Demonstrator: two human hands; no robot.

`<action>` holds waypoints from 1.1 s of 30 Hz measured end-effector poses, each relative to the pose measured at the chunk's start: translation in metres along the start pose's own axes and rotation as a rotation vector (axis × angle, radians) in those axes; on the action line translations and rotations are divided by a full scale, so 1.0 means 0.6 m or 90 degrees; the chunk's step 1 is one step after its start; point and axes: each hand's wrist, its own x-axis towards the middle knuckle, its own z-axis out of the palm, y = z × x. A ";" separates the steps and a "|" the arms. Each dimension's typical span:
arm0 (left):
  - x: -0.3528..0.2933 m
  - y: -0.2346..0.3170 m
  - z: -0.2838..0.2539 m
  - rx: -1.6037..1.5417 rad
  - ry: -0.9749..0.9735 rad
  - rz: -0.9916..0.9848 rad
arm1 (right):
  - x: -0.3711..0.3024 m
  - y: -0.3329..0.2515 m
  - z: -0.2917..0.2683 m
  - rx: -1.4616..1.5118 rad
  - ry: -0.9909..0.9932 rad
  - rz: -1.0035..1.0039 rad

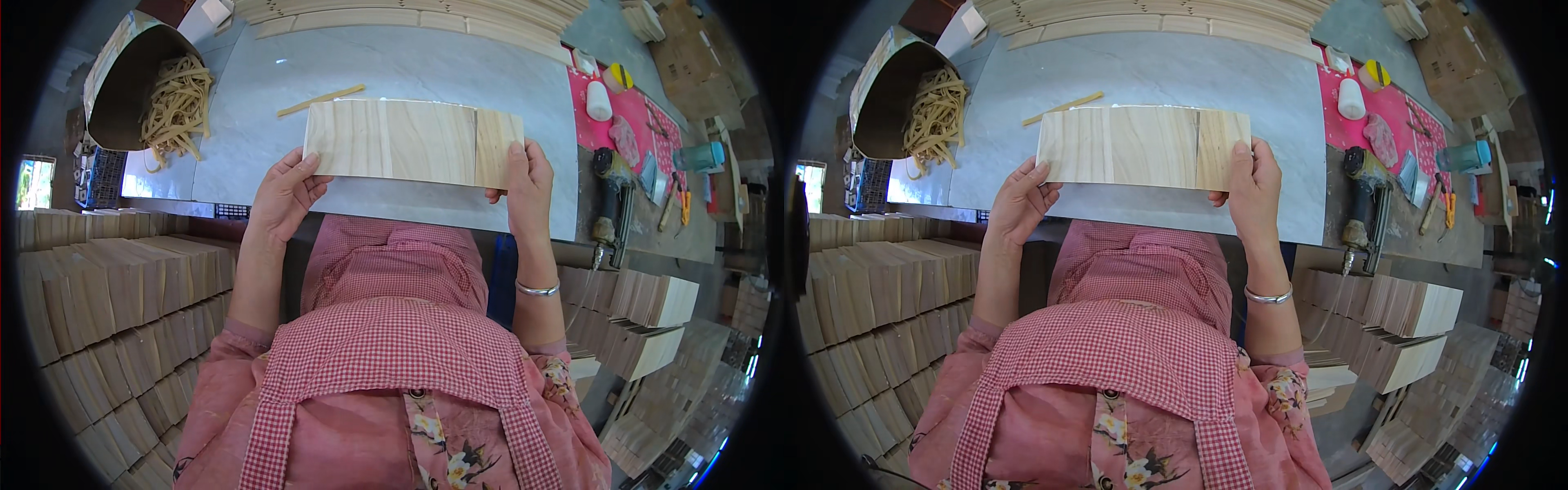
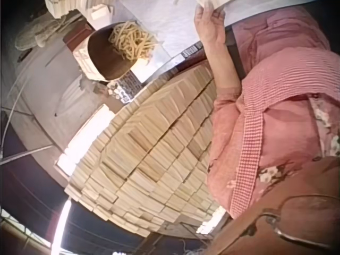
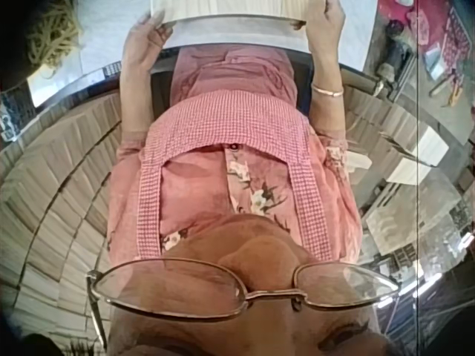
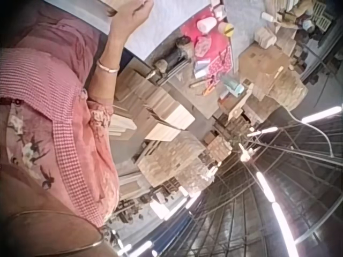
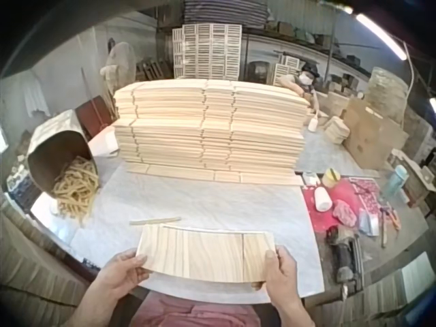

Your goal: Assemble wooden boxes by applying glue to the edges and using a pneumatic nail gun to secure the thin wood panels.

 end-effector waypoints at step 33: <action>-0.007 0.002 -0.016 -0.034 -0.013 0.000 | -0.029 -0.011 -0.051 -0.064 -0.015 -0.153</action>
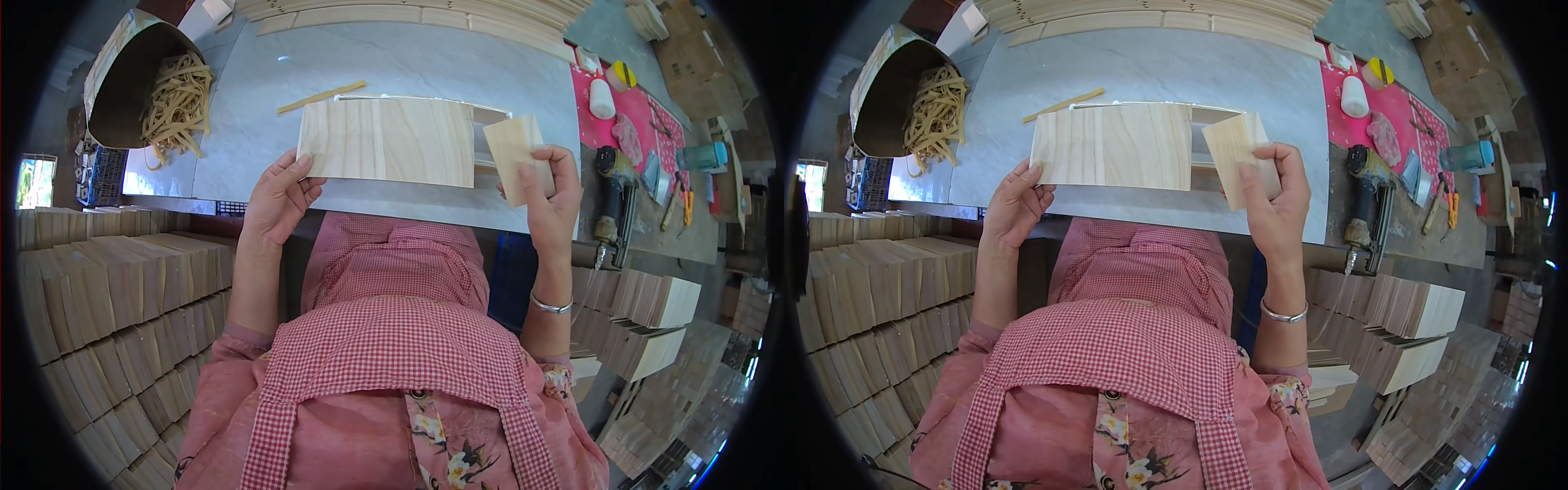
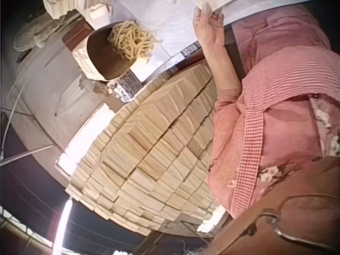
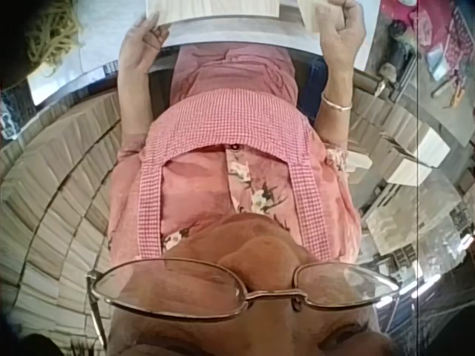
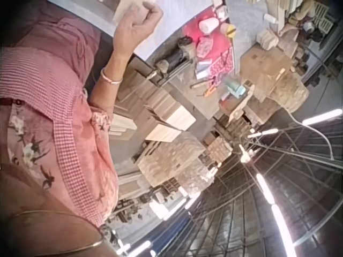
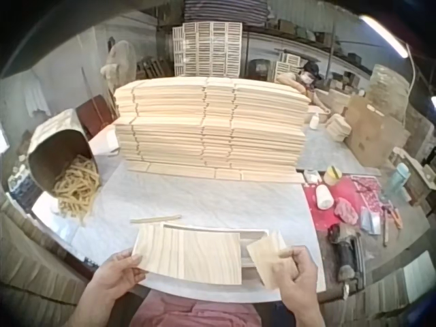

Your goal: Assemble wooden boxes by applying glue to the edges and using a pneumatic nail gun to secure the thin wood panels.

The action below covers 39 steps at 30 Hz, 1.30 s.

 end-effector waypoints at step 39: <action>-0.012 -0.019 0.001 0.024 0.013 0.034 | -0.031 0.009 0.093 -0.091 0.095 -0.036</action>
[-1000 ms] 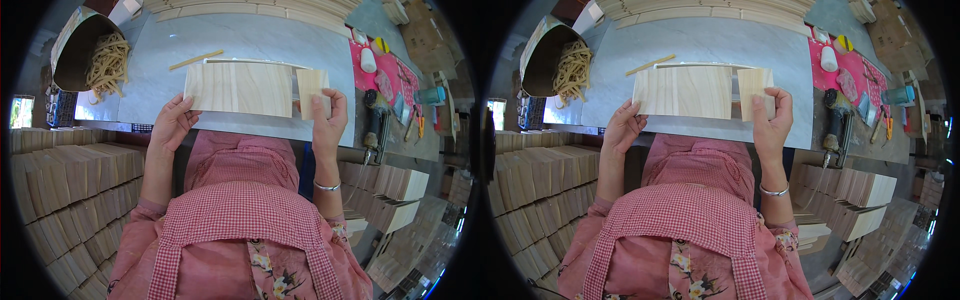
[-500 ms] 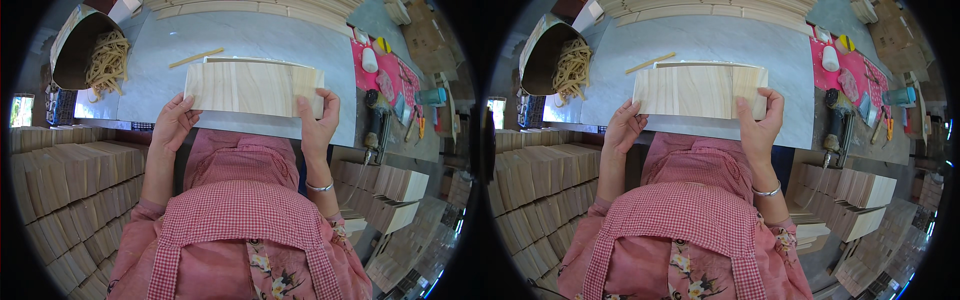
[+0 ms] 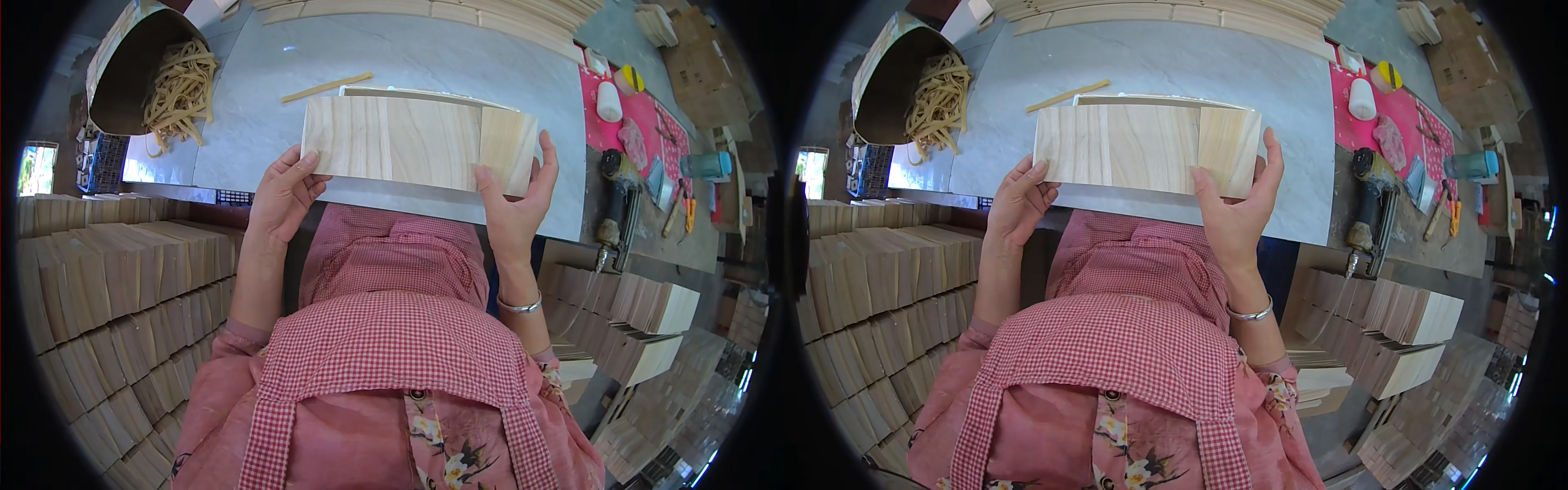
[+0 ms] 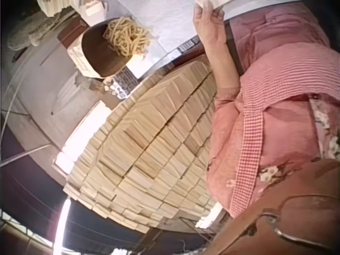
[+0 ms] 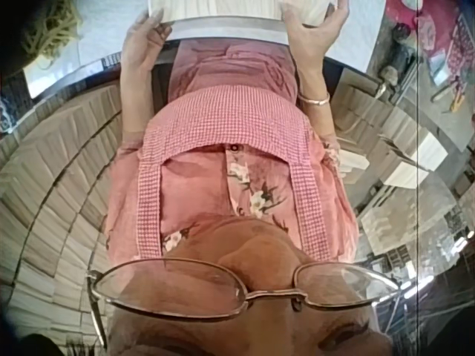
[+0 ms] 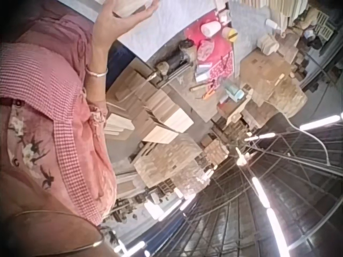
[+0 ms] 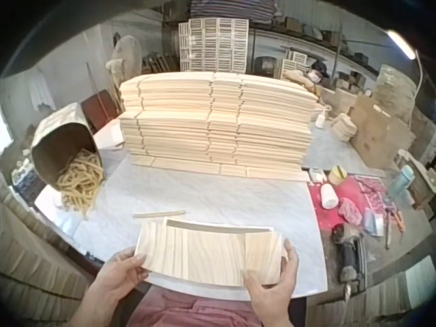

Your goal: Assemble wooden boxes by applying glue to the edges and using a pneumatic nail gun to secure the thin wood panels.

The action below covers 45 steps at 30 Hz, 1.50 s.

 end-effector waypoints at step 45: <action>-0.026 -0.015 0.003 -0.068 -0.019 -0.037 | 0.012 0.016 -0.063 0.134 -0.022 0.051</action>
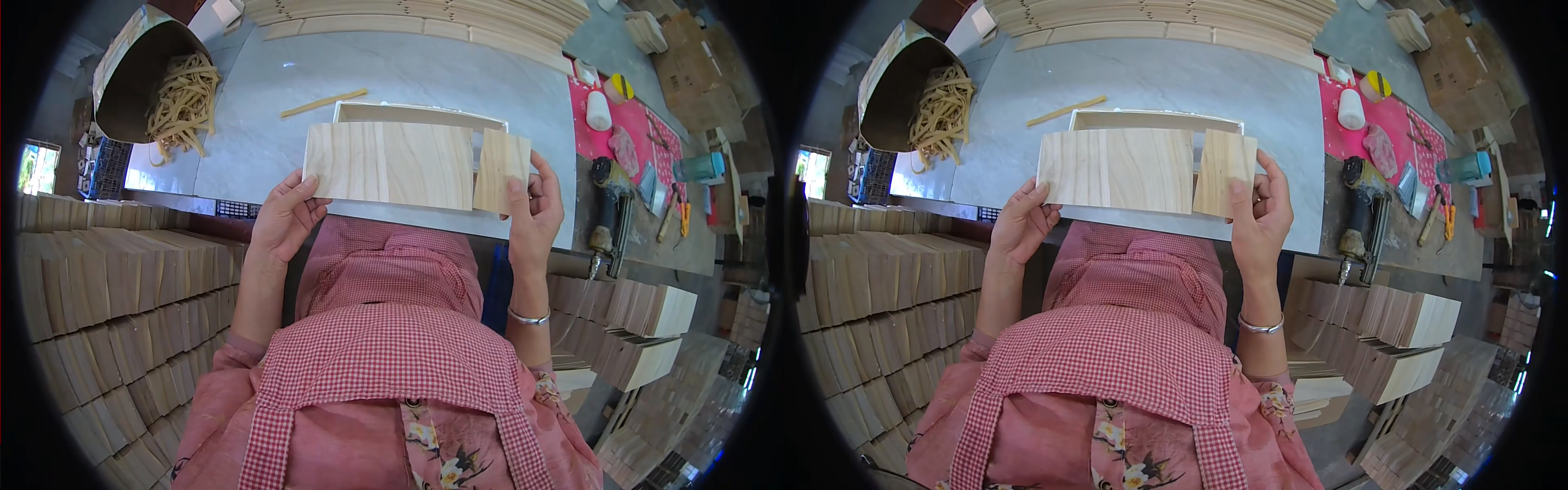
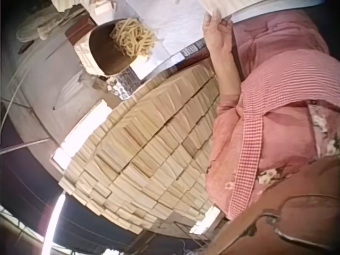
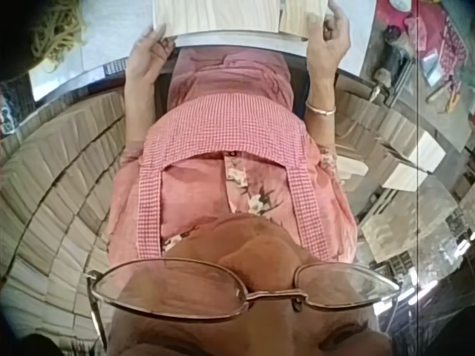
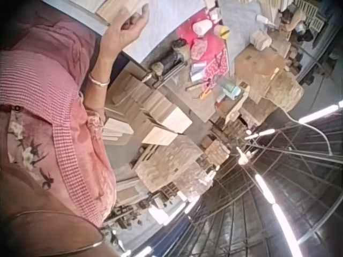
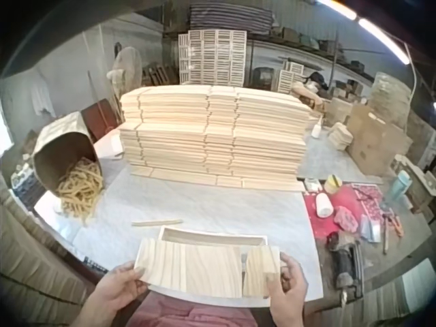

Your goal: Assemble wooden boxes by applying glue to the edges and using a pneumatic nail gun to secure the thin wood panels.

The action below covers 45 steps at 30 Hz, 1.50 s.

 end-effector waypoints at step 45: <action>0.094 0.030 0.060 0.253 0.071 0.101 | 0.086 0.052 -0.012 -0.049 0.138 0.079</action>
